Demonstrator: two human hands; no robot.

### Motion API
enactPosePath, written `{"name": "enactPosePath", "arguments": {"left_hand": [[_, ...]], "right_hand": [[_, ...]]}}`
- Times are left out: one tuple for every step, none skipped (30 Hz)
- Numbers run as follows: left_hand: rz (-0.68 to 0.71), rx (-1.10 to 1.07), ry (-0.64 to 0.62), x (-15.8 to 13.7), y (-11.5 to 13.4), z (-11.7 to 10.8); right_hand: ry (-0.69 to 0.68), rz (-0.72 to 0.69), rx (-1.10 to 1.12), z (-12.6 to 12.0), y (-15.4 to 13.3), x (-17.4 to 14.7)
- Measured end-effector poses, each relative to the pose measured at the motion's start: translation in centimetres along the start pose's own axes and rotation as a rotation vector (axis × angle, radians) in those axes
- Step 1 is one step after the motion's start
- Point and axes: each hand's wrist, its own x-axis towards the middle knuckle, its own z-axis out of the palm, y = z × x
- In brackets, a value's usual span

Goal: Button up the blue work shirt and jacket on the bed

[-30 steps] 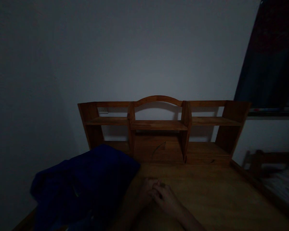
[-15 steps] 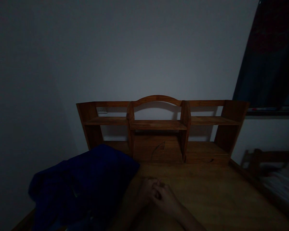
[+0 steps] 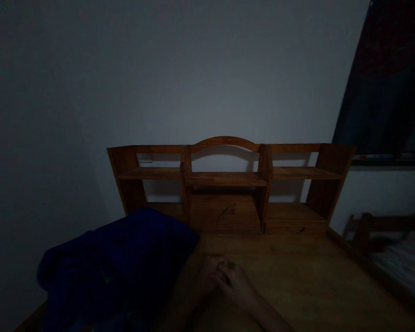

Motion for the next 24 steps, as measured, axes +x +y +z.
{"name": "enactPosePath", "arguments": {"left_hand": [[0.016, -0.007, 0.006, 0.0, -0.2, 0.1], [0.043, -0.016, 0.018, 0.0, -0.3, 0.2], [0.069, -0.025, 0.027, 0.1, -0.4, 0.3], [0.088, -0.033, 0.036, 0.1, -0.5, 0.4], [0.1, -0.036, 0.047, 0.1, -0.6, 0.5], [0.103, -0.036, 0.058, 0.1, -0.7, 0.6], [0.099, -0.033, 0.071, 0.1, -0.9, 0.8], [0.095, -0.031, 0.084, 0.2, -1.0, 0.9], [0.098, -0.031, 0.094, 0.2, -1.2, 1.0], [0.1, -0.024, 0.096, 0.3, -1.3, 1.0], [0.1, -0.015, 0.092, 0.3, -1.4, 1.0], [0.1, -0.002, 0.08, 0.4, -1.5, 1.1], [0.097, 0.019, 0.07, 0.4, -1.5, 1.0], [0.09, 0.042, 0.059, 0.5, -1.5, 1.0], [0.079, 0.062, 0.052, 0.5, -1.5, 1.0], [0.069, 0.074, 0.056, 0.5, -1.4, 0.9], [0.064, 0.076, 0.061, 0.5, -1.3, 0.9], [0.061, 0.073, 0.06, 0.4, -1.1, 0.8], [0.06, 0.064, 0.057, 0.4, -1.0, 0.7], [0.062, 0.056, 0.054, 0.3, -0.9, 0.7], [0.065, 0.052, 0.051, 0.2, -0.7, 0.6], [0.071, 0.048, 0.047, 0.2, -0.6, 0.5], [0.079, 0.048, 0.046, 0.2, -0.5, 0.5], [0.086, 0.047, 0.046, 0.1, -0.5, 0.5]], "right_hand": [[0.007, -0.008, -0.002, 0.0, 0.0, 0.0], [0.012, -0.015, -0.001, 0.0, 0.0, 0.0], [0.015, -0.019, 0.004, 0.0, 0.0, 0.0], [0.017, -0.021, 0.011, 0.0, -0.1, 0.0], [0.017, -0.023, 0.016, 0.0, -0.1, 0.0], [0.016, -0.022, 0.018, -0.1, -0.1, 0.0], [0.014, -0.021, 0.016, -0.1, -0.1, 0.0], [0.014, -0.02, 0.01, -0.1, -0.1, 0.0], [0.016, -0.019, 0.004, -0.1, -0.1, 0.0], [0.019, -0.02, -0.002, -0.1, -0.1, 0.0], [0.021, -0.021, -0.007, -0.1, -0.1, 0.0], [0.024, -0.023, -0.011, 0.0, -0.1, 0.0], [0.024, -0.024, -0.015, 0.0, -0.1, 0.0], [0.022, -0.022, -0.018, 0.0, -0.1, 0.0], [0.02, -0.021, -0.021, 0.0, -0.1, 0.0], [0.02, -0.022, -0.024, 0.0, -0.1, 0.0], [0.021, -0.023, -0.024, -0.1, -0.2, 0.0], [0.022, -0.024, -0.023, -0.1, -0.2, -0.1], [0.021, -0.026, -0.02, -0.1, -0.2, -0.1], [0.021, -0.028, -0.014, -0.1, -0.2, -0.1], [0.019, -0.028, -0.008, -0.1, -0.2, -0.1], [0.019, -0.026, -0.004, -0.1, -0.1, -0.1], [0.02, -0.024, -0.003, -0.1, -0.1, -0.1], [0.02, -0.023, -0.002, -0.1, -0.1, -0.1]]}}
